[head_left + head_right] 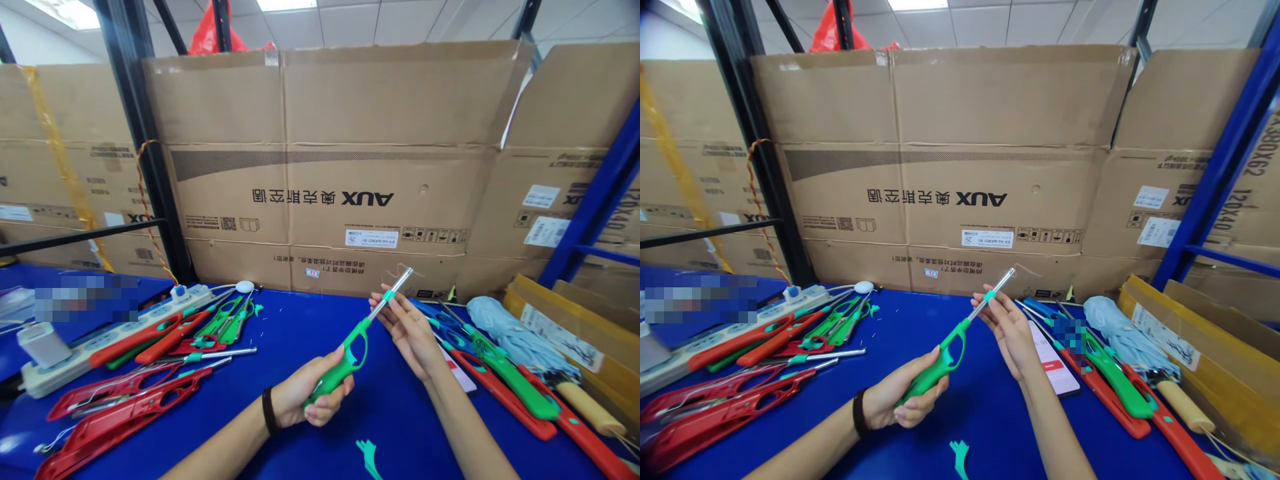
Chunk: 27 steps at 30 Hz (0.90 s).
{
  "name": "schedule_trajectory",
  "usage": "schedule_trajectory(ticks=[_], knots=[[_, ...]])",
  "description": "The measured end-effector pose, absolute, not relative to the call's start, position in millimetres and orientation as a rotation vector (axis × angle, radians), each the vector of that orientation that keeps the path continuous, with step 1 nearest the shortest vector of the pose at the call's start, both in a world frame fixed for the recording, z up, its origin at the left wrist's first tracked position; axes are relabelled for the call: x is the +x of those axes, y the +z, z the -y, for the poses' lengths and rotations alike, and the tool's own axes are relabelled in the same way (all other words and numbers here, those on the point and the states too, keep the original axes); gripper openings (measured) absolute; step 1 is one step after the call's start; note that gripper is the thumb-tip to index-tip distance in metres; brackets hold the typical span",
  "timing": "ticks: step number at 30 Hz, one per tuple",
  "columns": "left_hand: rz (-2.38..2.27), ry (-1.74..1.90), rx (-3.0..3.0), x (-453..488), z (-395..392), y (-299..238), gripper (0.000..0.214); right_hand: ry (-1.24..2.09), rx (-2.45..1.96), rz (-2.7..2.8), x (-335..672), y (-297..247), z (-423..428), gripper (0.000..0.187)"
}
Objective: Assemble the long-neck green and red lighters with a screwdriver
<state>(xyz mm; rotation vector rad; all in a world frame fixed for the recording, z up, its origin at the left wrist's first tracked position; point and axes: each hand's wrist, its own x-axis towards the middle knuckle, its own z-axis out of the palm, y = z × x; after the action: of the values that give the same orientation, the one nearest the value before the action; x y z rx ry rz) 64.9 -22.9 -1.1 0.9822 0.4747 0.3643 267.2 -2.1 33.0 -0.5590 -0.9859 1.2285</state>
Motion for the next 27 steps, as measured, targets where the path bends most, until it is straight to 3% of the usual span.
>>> schedule_trajectory(ticks=[5,14,19,24,27], knots=[[-0.697,0.579,1.196,72,28,-3,0.057,1.147,-0.778,0.983,263,26,-3,0.035],[-0.374,0.335,0.778,63,23,-4,0.054,1.195,-0.787,1.156,255,31,8,0.036],[-0.383,0.331,0.71,62,22,-6,0.057,1.244,-0.768,1.3,254,30,10,0.03],[-0.353,0.36,0.713,66,24,-6,0.057,1.24,-0.791,1.26,252,32,12,0.041],[-0.442,0.375,0.758,66,25,-5,0.057,1.266,-0.807,1.25,252,30,12,0.039]])
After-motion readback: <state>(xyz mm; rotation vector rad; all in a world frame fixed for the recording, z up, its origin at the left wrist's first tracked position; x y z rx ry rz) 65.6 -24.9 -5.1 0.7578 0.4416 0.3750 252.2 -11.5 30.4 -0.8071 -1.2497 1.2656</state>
